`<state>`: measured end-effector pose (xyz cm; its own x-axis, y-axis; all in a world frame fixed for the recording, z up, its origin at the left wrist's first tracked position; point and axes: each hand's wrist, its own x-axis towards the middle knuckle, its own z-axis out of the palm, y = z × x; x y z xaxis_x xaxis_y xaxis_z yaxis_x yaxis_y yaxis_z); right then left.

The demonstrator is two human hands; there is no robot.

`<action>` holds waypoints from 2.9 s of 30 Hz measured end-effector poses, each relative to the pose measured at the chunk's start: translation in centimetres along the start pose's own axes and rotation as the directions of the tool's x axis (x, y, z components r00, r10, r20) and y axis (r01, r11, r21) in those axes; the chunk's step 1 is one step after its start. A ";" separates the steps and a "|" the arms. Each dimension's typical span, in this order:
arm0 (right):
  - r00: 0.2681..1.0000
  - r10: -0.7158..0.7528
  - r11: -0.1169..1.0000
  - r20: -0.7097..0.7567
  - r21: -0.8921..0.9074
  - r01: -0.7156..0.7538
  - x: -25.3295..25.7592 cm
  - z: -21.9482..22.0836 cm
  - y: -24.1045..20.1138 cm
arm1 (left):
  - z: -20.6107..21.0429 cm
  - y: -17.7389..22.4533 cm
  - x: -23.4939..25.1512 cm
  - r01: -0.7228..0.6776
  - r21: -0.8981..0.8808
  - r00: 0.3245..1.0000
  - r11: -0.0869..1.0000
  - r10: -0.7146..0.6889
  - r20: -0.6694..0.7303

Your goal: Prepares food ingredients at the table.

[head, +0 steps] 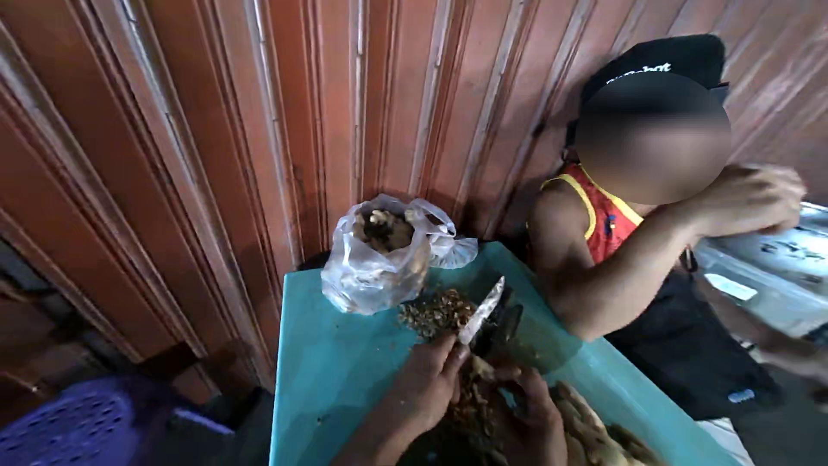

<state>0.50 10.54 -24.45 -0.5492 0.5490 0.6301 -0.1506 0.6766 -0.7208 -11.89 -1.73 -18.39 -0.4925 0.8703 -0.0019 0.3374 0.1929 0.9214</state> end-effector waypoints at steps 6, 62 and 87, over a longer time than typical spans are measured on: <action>0.998 -0.061 0.991 -0.034 0.117 0.065 0.5 -0.8 0.8 | 0.5 0.4 -0.2 -0.041 0.089 0.996 0.995 0.034 0.079; 0.893 0.450 0.716 0.031 0.585 -0.381 -0.8 1.7 -3.3 | 1.8 1.2 -0.2 0.066 0.358 0.997 0.931 -0.074 0.008; 0.750 0.631 0.543 0.198 0.578 -0.609 0.0 0.8 -3.5 | -0.1 0.9 0.2 0.042 0.493 0.997 0.869 -0.066 0.031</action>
<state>0.33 7.79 -22.17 -0.6695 0.7418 -0.0391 -0.2223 -0.2503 -0.9423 -11.79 -1.40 -17.55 -0.4887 0.8693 -0.0744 0.6682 0.4277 0.6088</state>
